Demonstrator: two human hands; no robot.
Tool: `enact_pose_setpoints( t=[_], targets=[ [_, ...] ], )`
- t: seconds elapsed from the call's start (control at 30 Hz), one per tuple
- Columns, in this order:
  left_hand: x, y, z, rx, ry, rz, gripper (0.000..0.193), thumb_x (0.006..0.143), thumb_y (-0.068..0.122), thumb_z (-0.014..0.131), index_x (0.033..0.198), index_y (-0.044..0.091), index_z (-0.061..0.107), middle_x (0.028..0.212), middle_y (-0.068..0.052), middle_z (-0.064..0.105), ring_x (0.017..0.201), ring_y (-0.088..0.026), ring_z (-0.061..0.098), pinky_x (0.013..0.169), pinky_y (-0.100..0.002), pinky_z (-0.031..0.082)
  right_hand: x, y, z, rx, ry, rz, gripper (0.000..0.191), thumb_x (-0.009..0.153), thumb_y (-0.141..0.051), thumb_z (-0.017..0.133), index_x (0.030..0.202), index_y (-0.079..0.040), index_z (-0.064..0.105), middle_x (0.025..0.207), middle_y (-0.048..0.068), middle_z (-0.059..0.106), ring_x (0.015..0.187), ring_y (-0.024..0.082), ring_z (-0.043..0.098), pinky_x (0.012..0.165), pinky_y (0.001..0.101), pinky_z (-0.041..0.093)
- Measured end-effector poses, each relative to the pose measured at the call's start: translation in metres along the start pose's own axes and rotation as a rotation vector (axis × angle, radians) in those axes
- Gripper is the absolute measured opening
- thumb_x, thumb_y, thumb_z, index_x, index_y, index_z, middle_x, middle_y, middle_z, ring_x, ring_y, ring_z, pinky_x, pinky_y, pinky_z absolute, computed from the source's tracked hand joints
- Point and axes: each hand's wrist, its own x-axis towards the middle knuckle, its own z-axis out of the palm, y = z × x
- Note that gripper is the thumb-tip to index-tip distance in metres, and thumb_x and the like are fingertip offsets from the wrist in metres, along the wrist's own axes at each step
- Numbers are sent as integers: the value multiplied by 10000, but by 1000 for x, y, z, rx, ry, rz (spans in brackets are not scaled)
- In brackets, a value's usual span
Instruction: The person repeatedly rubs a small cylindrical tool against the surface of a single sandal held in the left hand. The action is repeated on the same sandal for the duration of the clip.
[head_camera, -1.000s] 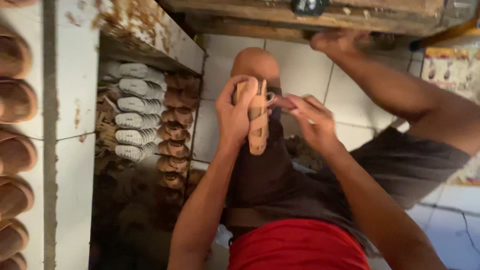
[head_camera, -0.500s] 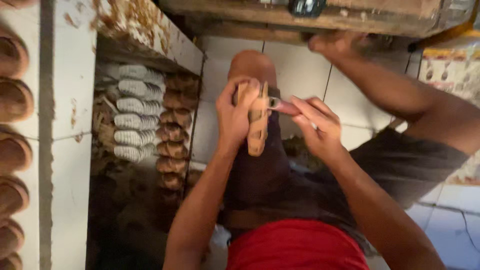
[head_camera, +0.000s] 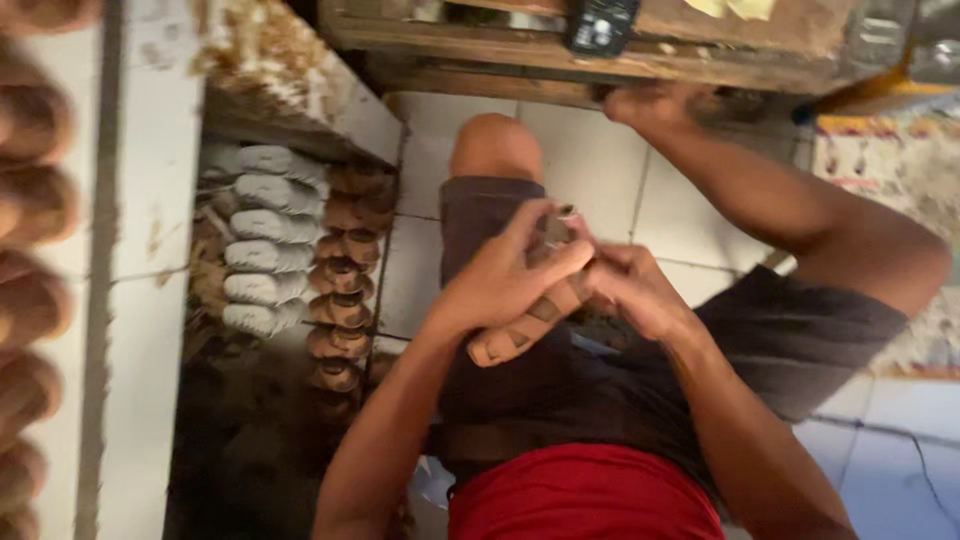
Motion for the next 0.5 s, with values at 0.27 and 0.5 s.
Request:
enact_pose_setpoints(
  t=[0.27, 0.5],
  targets=[
    [-34, 38, 10, -1217, 200, 125, 667, 1107, 555, 307, 1417, -12, 476, 1345, -200, 623, 1281, -341, 598, 1148, -500, 472, -15, 23, 9, 181, 79, -609, 319, 856, -110, 868, 1077, 32, 687, 1040, 104, 724, 901, 177, 686, 821, 317, 560],
    [-19, 25, 48, -1619, -1, 481, 777, 1198, 622, 192, 1384, -38, 558, 1206, -230, 666, 1220, -385, 623, 1142, -520, 465, -29, 22, 31, -747, 492, -1096, 609, 765, -175, 938, 1209, 68, 600, 1091, 138, 703, 961, 233, 699, 883, 328, 570]
  ],
)
